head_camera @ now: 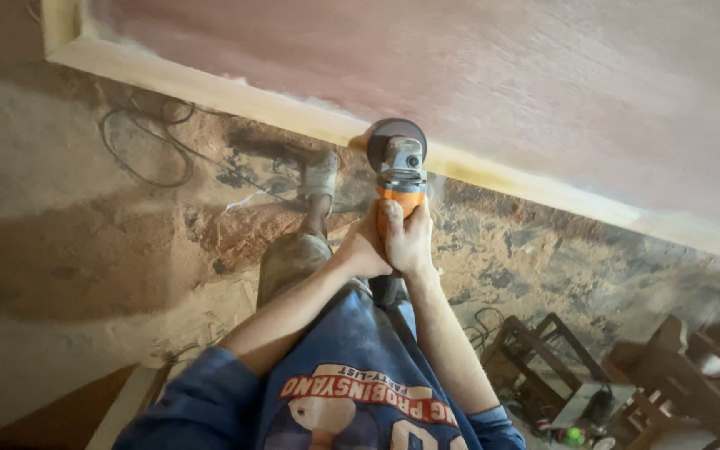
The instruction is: The person sands the edges and surfaces of a large rectangular wooden panel using a handheld power sander, moving the tool along the wood in a workshop environment.
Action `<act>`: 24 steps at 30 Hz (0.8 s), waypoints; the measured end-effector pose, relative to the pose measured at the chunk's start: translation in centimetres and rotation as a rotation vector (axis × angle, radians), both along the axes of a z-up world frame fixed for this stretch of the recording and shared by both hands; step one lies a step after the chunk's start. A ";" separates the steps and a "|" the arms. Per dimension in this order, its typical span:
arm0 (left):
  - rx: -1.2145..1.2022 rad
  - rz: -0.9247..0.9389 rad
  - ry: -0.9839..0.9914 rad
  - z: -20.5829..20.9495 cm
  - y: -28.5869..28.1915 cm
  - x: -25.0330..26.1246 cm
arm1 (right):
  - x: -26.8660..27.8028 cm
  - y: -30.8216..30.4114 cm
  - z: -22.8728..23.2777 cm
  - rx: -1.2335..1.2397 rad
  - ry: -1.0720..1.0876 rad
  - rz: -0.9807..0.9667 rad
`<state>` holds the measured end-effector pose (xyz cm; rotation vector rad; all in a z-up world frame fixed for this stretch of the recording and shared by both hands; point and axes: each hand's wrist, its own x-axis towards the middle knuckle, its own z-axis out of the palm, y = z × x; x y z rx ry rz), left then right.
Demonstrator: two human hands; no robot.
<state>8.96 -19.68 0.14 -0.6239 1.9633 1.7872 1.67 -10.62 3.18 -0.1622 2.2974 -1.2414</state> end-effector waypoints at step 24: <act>-0.168 -0.502 0.284 -0.2 13.8 -6.9 | -3.5 15.5 0.4 0.051 -0.019 -0.345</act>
